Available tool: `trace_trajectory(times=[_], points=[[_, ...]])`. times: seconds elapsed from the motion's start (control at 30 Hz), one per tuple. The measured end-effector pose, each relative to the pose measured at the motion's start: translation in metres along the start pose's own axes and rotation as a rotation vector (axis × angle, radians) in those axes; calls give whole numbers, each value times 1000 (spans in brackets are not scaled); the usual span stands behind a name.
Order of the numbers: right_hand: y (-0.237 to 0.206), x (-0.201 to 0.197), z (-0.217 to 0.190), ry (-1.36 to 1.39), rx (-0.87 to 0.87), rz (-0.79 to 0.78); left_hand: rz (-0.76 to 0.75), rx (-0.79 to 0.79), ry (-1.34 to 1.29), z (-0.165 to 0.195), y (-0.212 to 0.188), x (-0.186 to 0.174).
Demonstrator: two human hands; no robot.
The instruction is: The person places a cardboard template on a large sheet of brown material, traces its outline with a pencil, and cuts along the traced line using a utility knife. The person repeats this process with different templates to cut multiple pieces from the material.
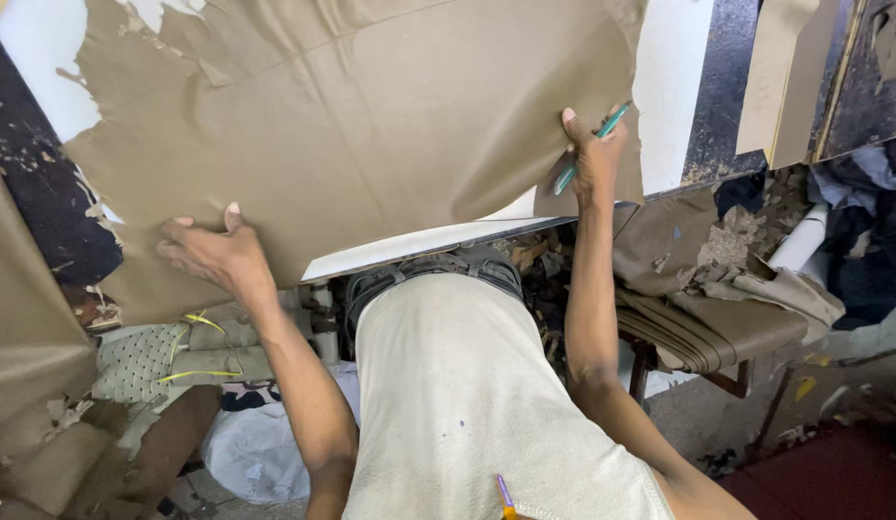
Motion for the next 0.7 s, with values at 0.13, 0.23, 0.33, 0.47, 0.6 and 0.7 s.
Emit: trace_trajectory(times=[0.13, 0.23, 0.33, 0.47, 0.6, 0.7], points=[[14, -18, 7, -36, -20, -31, -132, -64, -102, -6, 0, 10], [22, -31, 28, -91, 2, -32, -27, 102, 61, -13, 3, 9], [22, -41, 46, -152, 7, -13, 99, 369, 66, -22, -1, 5], [17, -47, 48, -126, -26, -90, -173, 98, -39, -44, 1, 29], [18, -54, 38, -211, -48, -96, -145, 195, -145, -39, -3, 26], [21, -63, 41, -90, 120, -35, -296, 77, -684, -38, -10, 14]])
Point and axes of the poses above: each hand's wrist, its own y-axis towards the middle knuckle, its own x-axis out of the palm, z = x × y, the point moved 4 cm from there along y, towards the middle knuckle, and after that the axes turned 4 degrees about -y, right-handed, at the moved point
